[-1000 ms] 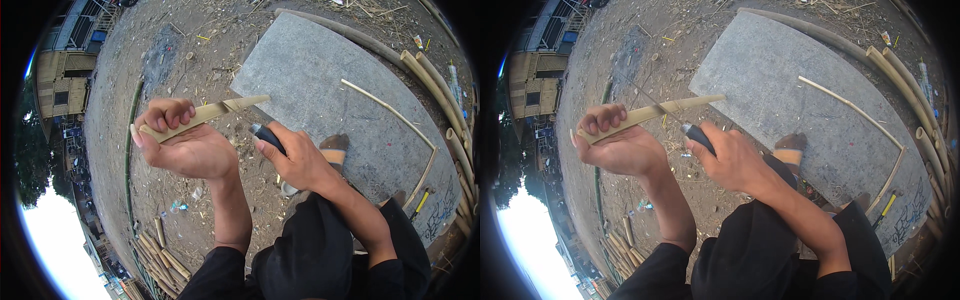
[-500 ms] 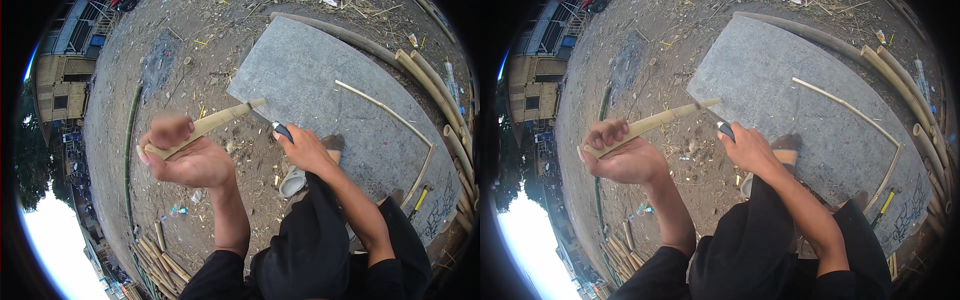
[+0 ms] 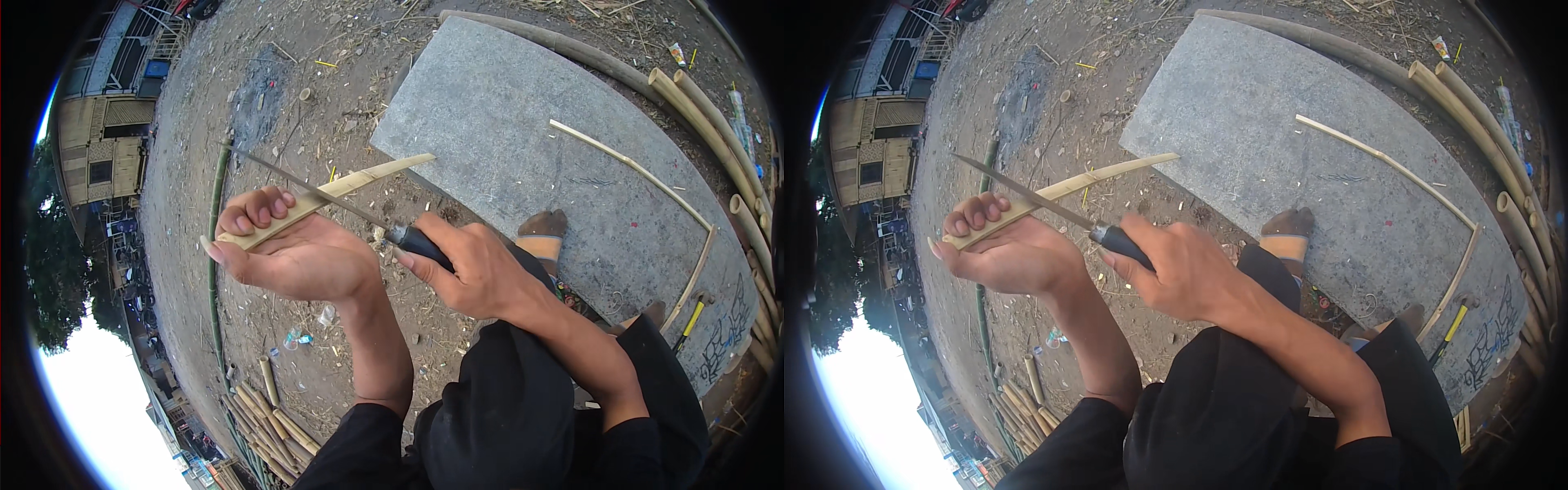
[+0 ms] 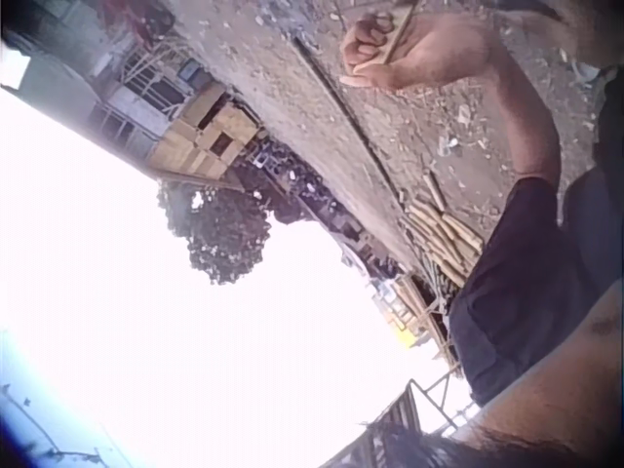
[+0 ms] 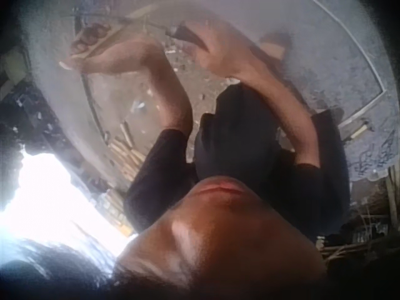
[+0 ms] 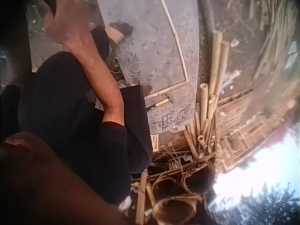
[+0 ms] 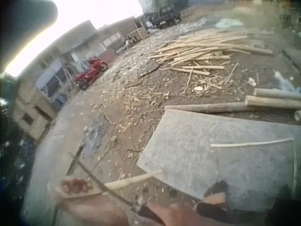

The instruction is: The person shaves strips of wood using a knife while sitting outdoors. The person holds the wood strip and scrapes it with the blade, then checks the fit against other wood pieces on a concrete surface.

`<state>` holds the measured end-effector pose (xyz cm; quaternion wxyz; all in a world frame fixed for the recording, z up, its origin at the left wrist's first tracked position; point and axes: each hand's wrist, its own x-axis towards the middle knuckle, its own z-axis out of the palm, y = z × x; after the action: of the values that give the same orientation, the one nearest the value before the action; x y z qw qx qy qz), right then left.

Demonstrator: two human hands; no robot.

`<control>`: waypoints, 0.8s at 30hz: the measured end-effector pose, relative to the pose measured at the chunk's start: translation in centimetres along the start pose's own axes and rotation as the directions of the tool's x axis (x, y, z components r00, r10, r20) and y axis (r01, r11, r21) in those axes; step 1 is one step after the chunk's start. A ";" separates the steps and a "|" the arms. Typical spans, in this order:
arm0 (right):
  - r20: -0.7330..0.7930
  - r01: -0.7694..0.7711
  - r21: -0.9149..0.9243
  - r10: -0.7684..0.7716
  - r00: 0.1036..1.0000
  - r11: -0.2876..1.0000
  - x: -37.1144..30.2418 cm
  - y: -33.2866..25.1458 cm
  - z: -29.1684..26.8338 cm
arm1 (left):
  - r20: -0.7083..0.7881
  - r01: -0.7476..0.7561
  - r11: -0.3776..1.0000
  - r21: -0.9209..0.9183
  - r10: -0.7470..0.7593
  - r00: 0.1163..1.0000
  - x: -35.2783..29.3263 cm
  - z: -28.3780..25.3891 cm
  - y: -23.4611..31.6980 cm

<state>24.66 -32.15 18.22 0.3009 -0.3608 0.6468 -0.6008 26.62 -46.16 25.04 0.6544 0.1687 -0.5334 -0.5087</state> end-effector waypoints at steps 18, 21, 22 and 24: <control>-0.073 -0.346 -0.113 0.339 0.938 0.931 0.7 9.9 0.4 | -0.014 -0.013 1.000 0.018 0.013 1.000 -0.6 -0.3 0.5; -0.068 -0.257 -0.029 0.254 0.965 0.966 0.0 9.5 0.6 | 0.009 -0.006 1.000 -0.007 0.006 1.000 -1.0 -0.9 0.5; -0.037 -0.161 0.036 0.163 0.986 0.986 -0.3 7.3 0.8 | -0.005 0.001 1.000 0.014 -0.001 1.000 -1.1 -1.3 0.3; -0.001 -0.038 0.079 0.038 0.999 0.996 0.1 4.0 0.4 | -0.026 -0.005 1.000 0.023 0.005 1.000 -0.8 -0.7 0.3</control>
<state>24.53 -32.37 14.21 0.3256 -0.3355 0.6296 -0.6205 27.47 -45.62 24.60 0.6606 0.1816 -0.5309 -0.4987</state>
